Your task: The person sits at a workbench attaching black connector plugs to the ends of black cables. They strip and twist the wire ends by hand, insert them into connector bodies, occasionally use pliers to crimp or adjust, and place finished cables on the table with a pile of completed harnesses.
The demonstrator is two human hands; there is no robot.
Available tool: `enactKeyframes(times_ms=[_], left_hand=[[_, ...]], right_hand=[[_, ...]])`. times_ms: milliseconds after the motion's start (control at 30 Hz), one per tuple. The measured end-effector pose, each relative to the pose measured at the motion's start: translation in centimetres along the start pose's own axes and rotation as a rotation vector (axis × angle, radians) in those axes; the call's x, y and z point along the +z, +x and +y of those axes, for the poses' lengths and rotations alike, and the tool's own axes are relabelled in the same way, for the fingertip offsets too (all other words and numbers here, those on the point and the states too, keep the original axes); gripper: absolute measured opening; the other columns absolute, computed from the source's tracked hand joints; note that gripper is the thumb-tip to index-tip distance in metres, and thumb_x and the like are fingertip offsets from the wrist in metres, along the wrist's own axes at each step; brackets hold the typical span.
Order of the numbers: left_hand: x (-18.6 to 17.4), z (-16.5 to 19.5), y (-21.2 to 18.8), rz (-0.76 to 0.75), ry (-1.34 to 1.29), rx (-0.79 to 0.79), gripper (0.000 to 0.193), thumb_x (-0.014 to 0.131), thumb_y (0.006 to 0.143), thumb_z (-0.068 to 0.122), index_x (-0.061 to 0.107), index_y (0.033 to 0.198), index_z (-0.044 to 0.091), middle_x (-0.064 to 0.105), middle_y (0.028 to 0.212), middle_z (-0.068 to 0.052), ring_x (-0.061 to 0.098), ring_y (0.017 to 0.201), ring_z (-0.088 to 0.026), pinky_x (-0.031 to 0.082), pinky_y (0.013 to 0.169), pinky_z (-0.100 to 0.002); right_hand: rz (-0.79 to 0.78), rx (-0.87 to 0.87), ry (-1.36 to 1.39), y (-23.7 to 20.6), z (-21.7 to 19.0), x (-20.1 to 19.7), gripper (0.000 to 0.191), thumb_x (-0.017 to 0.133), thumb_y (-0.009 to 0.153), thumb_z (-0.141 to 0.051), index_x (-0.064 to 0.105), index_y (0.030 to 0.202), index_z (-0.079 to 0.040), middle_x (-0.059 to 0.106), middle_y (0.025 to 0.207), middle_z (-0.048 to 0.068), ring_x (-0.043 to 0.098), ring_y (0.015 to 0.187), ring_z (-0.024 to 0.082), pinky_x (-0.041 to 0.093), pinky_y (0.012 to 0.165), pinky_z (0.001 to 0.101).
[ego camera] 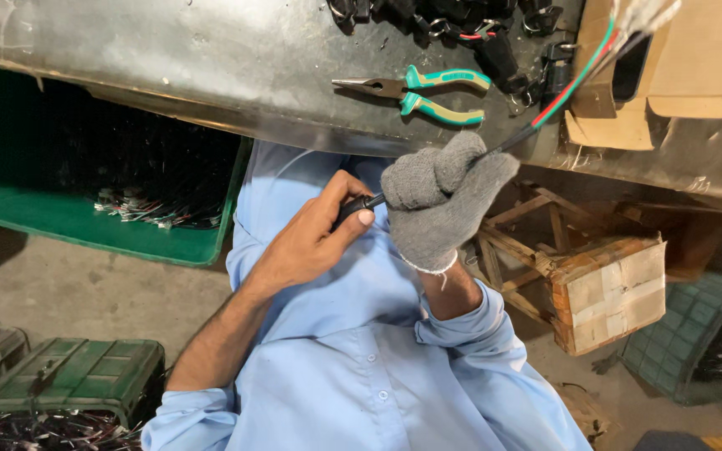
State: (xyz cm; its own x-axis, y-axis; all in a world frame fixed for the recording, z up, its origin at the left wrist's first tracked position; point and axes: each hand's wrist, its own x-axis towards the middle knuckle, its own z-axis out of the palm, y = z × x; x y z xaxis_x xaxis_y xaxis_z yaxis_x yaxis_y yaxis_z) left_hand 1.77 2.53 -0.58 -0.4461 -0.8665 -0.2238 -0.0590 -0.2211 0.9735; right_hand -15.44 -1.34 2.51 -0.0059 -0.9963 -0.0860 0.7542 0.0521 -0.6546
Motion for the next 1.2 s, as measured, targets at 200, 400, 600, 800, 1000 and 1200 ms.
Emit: enactKeyframes(times_ms=[200, 400, 600, 800, 1000, 1200], left_hand=[[0.0, -0.8, 0.6, -0.114, -0.401, -0.077, 0.025, 0.049, 0.113, 0.031, 0.049, 0.118, 0.007, 0.052, 0.087, 0.003, 0.043, 0.076, -0.005, 0.041, 0.069, -0.024], [-0.6, 0.2, 0.2, -0.042, -0.221, -0.069, 0.054, 0.076, 0.09, 0.02, 0.035, 0.122, 0.007, 0.046, 0.086, 0.004, 0.039, 0.073, -0.005, 0.036, 0.059, -0.024], [-2.2, 1.1, -0.5, 0.144, 0.037, 0.095, 0.048, 0.075, 0.098, 0.016, 0.044, 0.131, 0.001, 0.063, 0.101, -0.006, 0.06, 0.092, -0.012, 0.051, 0.079, -0.029], [-2.7, 0.6, -0.9, 0.148, 0.057, 0.08, 0.05, 0.073, 0.099, 0.022, 0.044, 0.132, -0.001, 0.066, 0.097, -0.008, 0.061, 0.085, -0.016, 0.053, 0.077, -0.031], [-2.1, -0.1, -1.0, 0.172, 0.179, 0.081, 0.053, 0.073, 0.097, 0.027, 0.046, 0.133, -0.001, 0.072, 0.1, -0.015, 0.072, 0.085, -0.025, 0.055, 0.075, -0.036], [-1.3, -0.5, -0.7, 0.072, 0.314, 0.186, 0.047, 0.074, 0.097, 0.023, 0.05, 0.129, -0.002, 0.072, 0.102, -0.019, 0.071, 0.09, -0.039, 0.055, 0.075, -0.041]], right_hand=[[0.17, 0.173, 0.064, 1.0, -0.2, 0.0, 0.053, 0.038, 0.107, -0.063, 0.03, 0.08, -0.018, 0.018, 0.059, -0.005, 0.014, 0.05, 0.012, 0.015, 0.048, 0.0344], [0.024, 0.14, 0.009, 1.5, -0.8, 1.6, 0.044, 0.051, 0.11, -0.054, 0.045, 0.093, -0.014, 0.041, 0.074, -0.003, 0.034, 0.063, 0.011, 0.031, 0.059, 0.0299], [-0.073, -0.333, -1.679, 2.4, -3.7, 1.8, 0.054, 0.056, 0.098, -0.059, 0.059, 0.129, -0.015, 0.064, 0.117, 0.012, 0.062, 0.108, 0.03, 0.049, 0.097, 0.0417], [-0.339, -0.627, -2.165, 3.3, -4.3, -2.1, 0.053, 0.084, 0.088, -0.046, 0.064, 0.122, -0.01, 0.057, 0.124, 0.015, 0.05, 0.122, 0.035, 0.033, 0.106, 0.0518], [-0.256, -0.175, -1.694, -1.3, -4.3, -4.5, 0.025, 0.075, 0.095, -0.035, 0.064, 0.093, -0.013, 0.06, 0.089, 0.004, 0.056, 0.084, 0.019, 0.042, 0.08, 0.0417], [0.019, 0.332, -0.782, -3.3, -0.3, -4.2, 0.02, 0.056, 0.103, -0.021, 0.061, 0.115, -0.007, 0.063, 0.094, 0.003, 0.055, 0.08, 0.008, 0.047, 0.071, 0.0263]])
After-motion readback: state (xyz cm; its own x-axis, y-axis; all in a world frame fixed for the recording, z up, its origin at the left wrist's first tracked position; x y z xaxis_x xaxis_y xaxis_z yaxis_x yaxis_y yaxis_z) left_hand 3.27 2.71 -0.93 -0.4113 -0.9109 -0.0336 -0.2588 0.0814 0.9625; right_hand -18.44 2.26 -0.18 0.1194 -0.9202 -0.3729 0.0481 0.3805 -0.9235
